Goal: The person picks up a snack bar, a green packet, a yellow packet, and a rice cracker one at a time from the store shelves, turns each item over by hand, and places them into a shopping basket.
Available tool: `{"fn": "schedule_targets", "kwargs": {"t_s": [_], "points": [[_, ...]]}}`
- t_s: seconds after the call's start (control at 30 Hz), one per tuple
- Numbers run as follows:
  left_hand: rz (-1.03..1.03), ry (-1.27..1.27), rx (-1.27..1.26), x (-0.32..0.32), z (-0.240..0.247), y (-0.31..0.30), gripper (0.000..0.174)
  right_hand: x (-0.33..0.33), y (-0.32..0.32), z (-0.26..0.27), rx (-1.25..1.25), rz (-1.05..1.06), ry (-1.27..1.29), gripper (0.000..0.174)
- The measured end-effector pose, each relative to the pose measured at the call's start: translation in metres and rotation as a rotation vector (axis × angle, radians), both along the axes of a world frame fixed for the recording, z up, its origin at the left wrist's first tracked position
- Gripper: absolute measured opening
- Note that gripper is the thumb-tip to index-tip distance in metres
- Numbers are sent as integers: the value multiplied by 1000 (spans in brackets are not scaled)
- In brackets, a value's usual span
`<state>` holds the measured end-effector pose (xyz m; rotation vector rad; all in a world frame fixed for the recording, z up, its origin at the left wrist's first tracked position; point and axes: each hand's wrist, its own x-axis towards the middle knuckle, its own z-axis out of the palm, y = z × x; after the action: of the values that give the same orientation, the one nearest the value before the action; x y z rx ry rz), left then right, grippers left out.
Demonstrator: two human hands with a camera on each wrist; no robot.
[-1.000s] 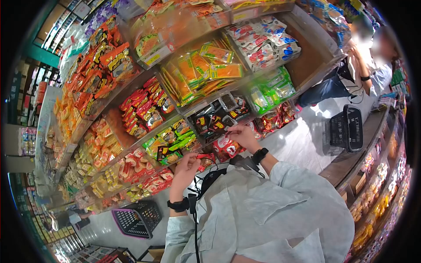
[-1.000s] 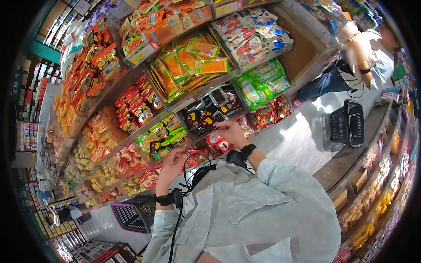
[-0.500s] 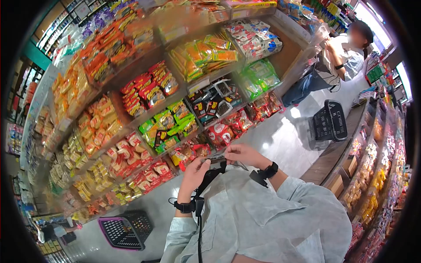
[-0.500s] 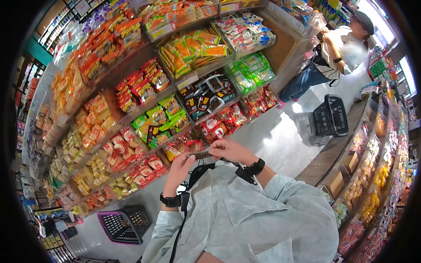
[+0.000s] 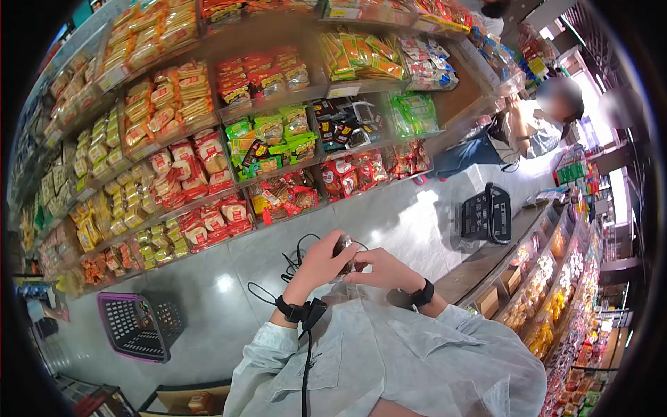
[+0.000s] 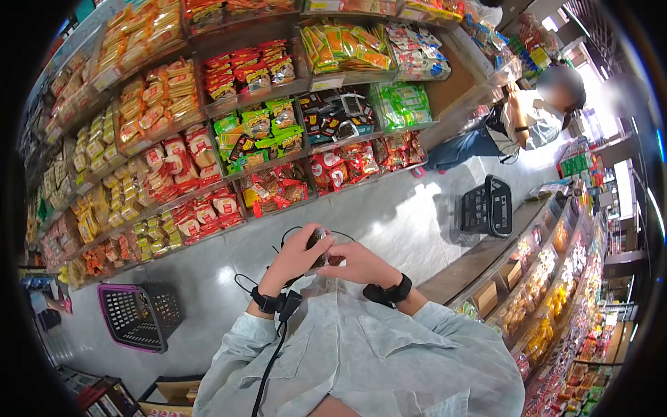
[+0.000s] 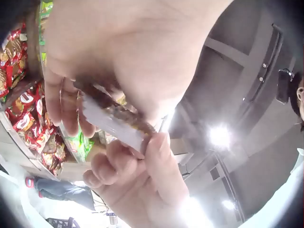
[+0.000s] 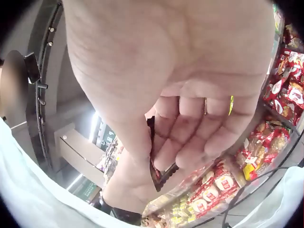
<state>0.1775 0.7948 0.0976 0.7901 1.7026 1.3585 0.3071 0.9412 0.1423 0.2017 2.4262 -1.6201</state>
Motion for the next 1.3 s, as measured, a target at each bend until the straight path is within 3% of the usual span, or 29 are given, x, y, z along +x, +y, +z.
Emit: {"fn": "schedule_targets", "kwargs": {"t_s": [0.1,0.3,0.4,0.5,0.63,0.7,0.8,0.9,1.0,1.1,1.3], "points": [[30,-70,32,7,10,-4,44,1,-6,18,21,-53,-34,25],[252,86,90,38,-4,2,58,35,6,13,121,-73,-7,23],[212,277,48,54,-8,4,57,56,12,6,64,-139,46,22],[61,140,30,73,-6,5,57,74,15,6,2,-261,74,21],[-9,-199,35,108,-1,-1,57,99,28,-7,-162,-239,70,19],[-25,-325,65,125,-11,-11,58,108,32,-29,-185,-180,149,19],[60,-315,-69,148,6,-32,58,119,19,-43,-241,-131,176,19],[129,-269,-167,164,22,-56,62,128,5,-57,-269,22,155,32],[167,-253,-178,175,25,-74,64,132,-12,-53,-524,-8,17,46],[189,-260,-165,185,21,-88,66,131,-22,-41,-522,9,-50,59],[237,-166,-65,191,27,-119,73,120,-43,-38,-431,173,-75,63]]}}
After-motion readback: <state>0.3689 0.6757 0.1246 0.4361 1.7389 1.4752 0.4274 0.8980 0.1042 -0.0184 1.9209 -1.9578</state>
